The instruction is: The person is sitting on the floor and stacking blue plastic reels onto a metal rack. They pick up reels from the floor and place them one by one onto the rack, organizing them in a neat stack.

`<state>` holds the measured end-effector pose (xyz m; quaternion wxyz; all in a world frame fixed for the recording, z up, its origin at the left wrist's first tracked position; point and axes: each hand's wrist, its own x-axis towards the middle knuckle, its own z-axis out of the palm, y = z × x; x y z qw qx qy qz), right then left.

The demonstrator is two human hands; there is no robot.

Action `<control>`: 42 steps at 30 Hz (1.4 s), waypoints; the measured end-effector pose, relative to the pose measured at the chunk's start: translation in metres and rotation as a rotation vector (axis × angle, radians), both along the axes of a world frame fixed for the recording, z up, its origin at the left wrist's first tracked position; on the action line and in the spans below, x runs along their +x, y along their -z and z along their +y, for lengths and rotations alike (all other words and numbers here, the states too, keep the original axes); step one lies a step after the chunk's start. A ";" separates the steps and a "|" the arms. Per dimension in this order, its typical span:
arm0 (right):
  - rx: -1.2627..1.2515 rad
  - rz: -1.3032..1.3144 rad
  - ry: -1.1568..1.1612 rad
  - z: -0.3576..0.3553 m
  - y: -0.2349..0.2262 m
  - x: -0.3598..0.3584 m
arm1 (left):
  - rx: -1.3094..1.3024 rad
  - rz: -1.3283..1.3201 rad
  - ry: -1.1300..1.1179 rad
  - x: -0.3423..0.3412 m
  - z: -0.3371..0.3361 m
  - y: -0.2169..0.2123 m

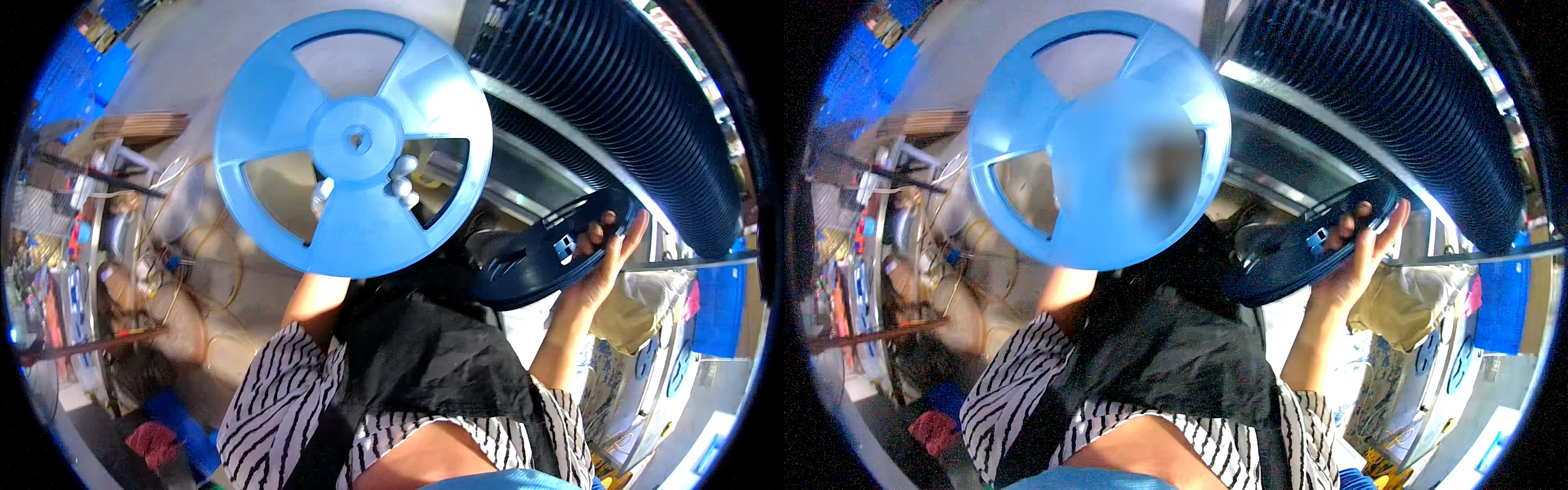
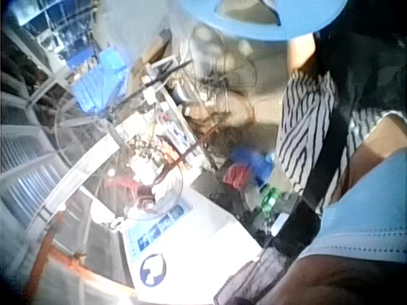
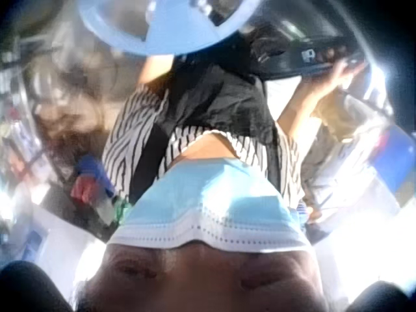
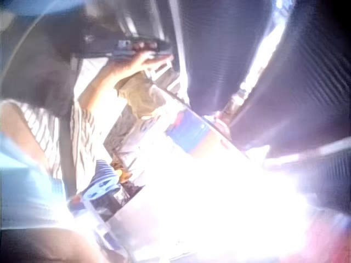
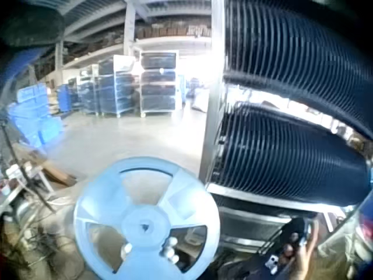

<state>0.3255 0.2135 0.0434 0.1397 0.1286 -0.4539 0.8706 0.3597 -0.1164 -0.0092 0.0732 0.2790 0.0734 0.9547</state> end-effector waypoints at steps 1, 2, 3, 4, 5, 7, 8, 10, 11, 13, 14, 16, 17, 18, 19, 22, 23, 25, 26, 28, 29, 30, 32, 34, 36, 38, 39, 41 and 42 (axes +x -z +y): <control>0.075 -0.034 0.117 -0.009 -0.005 -0.004 | -0.021 -0.005 -0.005 -0.001 -0.001 -0.003; 0.159 -0.076 0.210 -0.020 -0.014 -0.009 | -0.045 -0.008 -0.015 -0.001 -0.002 -0.008; 0.237 -0.048 0.292 -0.035 -0.017 -0.013 | -0.062 -0.011 -0.040 0.002 -0.002 -0.007; 0.250 0.051 0.380 -0.045 -0.009 -0.025 | -0.077 -0.016 -0.057 0.006 -0.001 -0.006; 0.239 0.101 0.388 -0.054 -0.005 -0.034 | -0.114 -0.056 -0.095 0.011 0.001 -0.014; 0.356 0.262 0.516 -0.071 0.001 -0.056 | -0.178 -0.126 -0.152 0.015 0.008 -0.021; 0.431 0.314 0.614 -0.077 0.005 -0.068 | -0.291 -0.304 -0.180 0.020 0.005 -0.028; 0.701 0.415 0.774 -0.088 0.000 -0.080 | -0.410 -0.221 -0.200 0.016 -0.002 -0.017; 0.891 0.529 0.891 -0.092 -0.009 -0.087 | -0.439 -0.186 -0.224 0.010 -0.003 -0.014; 0.988 0.602 0.909 -0.102 -0.014 -0.111 | -0.429 -0.183 -0.263 0.008 -0.001 -0.018; 1.073 0.669 0.942 -0.106 -0.020 -0.123 | -0.489 -0.203 -0.302 0.008 -0.004 -0.025; 1.176 0.737 0.979 -0.117 -0.031 -0.143 | -0.507 -0.233 -0.330 0.010 -0.007 -0.027; 1.227 0.725 0.946 -0.119 -0.036 -0.153 | -0.540 -0.220 -0.356 0.006 -0.010 -0.022; 1.260 0.778 0.935 -0.127 -0.043 -0.162 | -0.573 -0.217 -0.385 0.002 -0.012 -0.013; 1.331 0.791 0.964 -0.127 -0.049 -0.171 | -0.609 -0.212 -0.404 -0.001 -0.014 -0.008; 1.196 1.133 1.154 -0.156 -0.062 -0.189 | -0.694 -0.239 -0.456 0.004 -0.023 -0.001; 1.218 1.158 1.130 -0.167 -0.056 -0.192 | -0.720 -0.257 -0.475 0.011 -0.027 0.001; 1.289 1.063 1.180 -0.162 -0.067 -0.193 | -0.730 -0.215 -0.449 0.002 -0.025 0.002; 1.363 0.854 1.160 -0.153 -0.069 -0.194 | -0.734 -0.194 -0.436 -0.003 -0.023 0.002; 1.431 0.722 1.094 -0.146 -0.076 -0.188 | -0.764 -0.186 -0.436 -0.008 -0.021 0.003; 1.418 0.821 0.985 -0.167 -0.083 -0.171 | -0.780 -0.244 -0.478 0.003 -0.028 0.009; 1.353 0.811 0.934 -0.187 -0.059 -0.181 | -0.800 -0.296 -0.522 0.012 -0.035 0.013; 1.491 0.887 0.942 -0.182 -0.056 -0.193 | -0.801 -0.272 -0.529 0.001 -0.034 0.009; 1.719 1.080 0.905 -0.169 -0.068 -0.197 | -0.802 -0.247 -0.538 -0.011 -0.032 -0.001; 1.576 0.702 0.948 -0.166 -0.058 -0.217 | -0.812 -0.214 -0.546 -0.023 -0.029 -0.016; 1.679 0.898 1.019 -0.148 -0.058 -0.240 | -0.816 -0.183 -0.570 -0.028 -0.025 -0.023; 1.722 1.004 1.003 -0.153 -0.066 -0.232 | -0.819 -0.196 -0.580 -0.028 -0.027 -0.023; 1.765 1.103 0.943 -0.151 -0.075 -0.221 | -0.829 -0.213 -0.591 -0.027 -0.031 -0.023; 1.785 1.150 0.915 -0.149 -0.076 -0.219 | -0.830 -0.214 -0.595 -0.027 -0.030 -0.023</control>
